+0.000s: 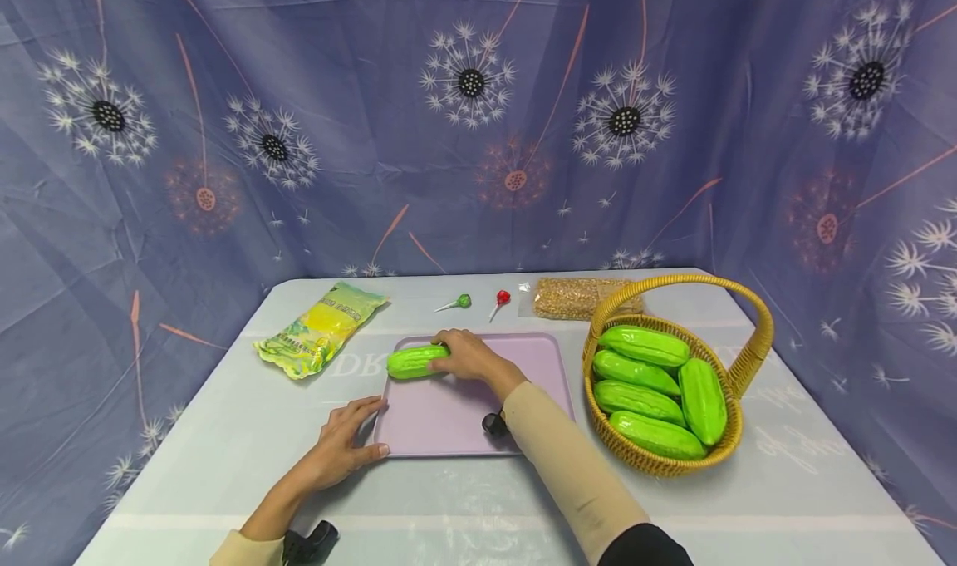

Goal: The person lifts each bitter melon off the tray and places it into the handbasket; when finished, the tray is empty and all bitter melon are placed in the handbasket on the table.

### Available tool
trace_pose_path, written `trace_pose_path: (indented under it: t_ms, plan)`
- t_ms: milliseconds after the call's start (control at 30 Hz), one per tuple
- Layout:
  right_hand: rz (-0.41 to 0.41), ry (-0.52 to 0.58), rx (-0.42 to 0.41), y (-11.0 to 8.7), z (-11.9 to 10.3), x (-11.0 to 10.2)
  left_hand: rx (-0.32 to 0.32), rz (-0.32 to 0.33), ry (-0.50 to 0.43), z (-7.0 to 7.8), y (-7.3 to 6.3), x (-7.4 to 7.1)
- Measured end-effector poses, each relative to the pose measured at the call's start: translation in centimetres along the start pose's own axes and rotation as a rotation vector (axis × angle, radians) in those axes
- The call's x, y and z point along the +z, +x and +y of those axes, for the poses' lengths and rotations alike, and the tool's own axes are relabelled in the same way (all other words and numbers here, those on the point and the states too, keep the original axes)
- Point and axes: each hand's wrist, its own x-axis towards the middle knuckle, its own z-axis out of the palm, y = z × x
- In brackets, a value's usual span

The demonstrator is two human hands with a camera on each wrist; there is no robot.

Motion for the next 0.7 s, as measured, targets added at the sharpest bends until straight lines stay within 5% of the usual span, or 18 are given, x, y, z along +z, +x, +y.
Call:
trace_pose_path:
  t_ms: [700]
  plan:
    - [0.148, 0.022, -0.074, -3.9, -1.0, -3.1, 0.007, 0.002, -0.013, -0.1, 0.0, -0.1]
